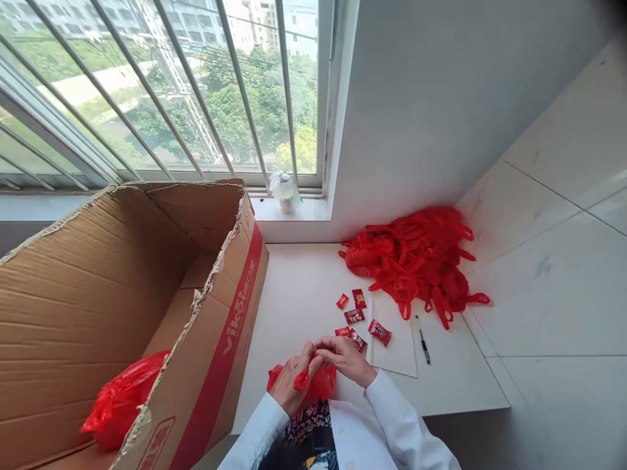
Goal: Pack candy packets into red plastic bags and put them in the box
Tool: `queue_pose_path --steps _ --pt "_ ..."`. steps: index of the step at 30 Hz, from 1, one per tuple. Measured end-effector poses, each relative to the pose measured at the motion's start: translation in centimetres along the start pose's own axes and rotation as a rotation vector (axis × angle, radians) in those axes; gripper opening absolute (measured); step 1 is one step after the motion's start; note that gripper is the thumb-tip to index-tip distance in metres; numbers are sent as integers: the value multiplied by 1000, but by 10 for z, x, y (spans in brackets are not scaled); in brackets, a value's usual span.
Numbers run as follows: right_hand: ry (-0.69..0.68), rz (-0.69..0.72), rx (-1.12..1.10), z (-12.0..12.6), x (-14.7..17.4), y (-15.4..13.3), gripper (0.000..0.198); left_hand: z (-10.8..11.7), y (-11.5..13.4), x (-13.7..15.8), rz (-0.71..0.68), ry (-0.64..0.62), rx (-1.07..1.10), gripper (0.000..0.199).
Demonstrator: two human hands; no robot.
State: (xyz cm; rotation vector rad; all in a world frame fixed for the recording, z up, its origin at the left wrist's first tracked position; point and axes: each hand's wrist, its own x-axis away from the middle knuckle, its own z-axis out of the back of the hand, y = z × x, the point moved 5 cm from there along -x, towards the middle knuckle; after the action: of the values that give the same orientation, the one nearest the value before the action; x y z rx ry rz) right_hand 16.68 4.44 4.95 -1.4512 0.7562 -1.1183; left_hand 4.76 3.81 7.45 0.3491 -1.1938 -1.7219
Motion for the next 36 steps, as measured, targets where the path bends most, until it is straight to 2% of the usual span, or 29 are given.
queue_pose_path --steps 3,4,5,7,8,9,10,13,14,16,18,20,22,24,28,30,33,36 --pt "182 -17 -173 0 5 11 17 -7 -22 2 166 13 358 32" --pt "188 -10 -196 -1 9 10 17 -8 -30 3 211 41 483 34" --pt "142 -4 -204 -4 13 9 17 -9 -37 3 236 68 594 36" --pt "-71 -21 -164 -12 20 7 14 -6 -45 5 206 92 717 39" --pt "-170 -35 -111 -15 24 8 13 -3 -46 7 165 88 701 38" --pt "-209 -46 -46 -15 25 9 12 0 -45 9 121 82 631 34" --pt "-180 -48 10 -12 24 10 13 2 -43 12 75 79 517 28" --pt "48 27 30 -1 10 8 22 4 -30 20 -45 117 -9 9" --pt "51 61 -11 -3 2 7 26 3 -25 22 -84 143 -171 7" --pt "-97 118 -65 -16 -15 5 29 0 -18 23 -170 220 -406 7" --pt "-264 152 -34 -30 -28 6 26 -1 -15 23 -249 336 -524 7" --pt "-345 162 31 -38 -35 9 25 1 -18 23 -303 443 -562 11" --pt "-351 169 86 -39 -39 12 27 4 -23 21 -330 498 -540 17" --pt "-271 173 142 -34 -39 14 25 8 -27 20 -336 512 -495 19" --pt "-23 225 360 -20 -30 13 20 13 -30 22 -334 484 -464 23" --pt "1 254 465 -16 -22 18 22 11 -32 25 -317 445 -468 23" --pt "20 218 547 -4 -10 43 28 7 -45 32 -217 416 -464 19" --pt "128 92 611 19 -1 84 29 -1 -71 45 -67 388 -425 17"
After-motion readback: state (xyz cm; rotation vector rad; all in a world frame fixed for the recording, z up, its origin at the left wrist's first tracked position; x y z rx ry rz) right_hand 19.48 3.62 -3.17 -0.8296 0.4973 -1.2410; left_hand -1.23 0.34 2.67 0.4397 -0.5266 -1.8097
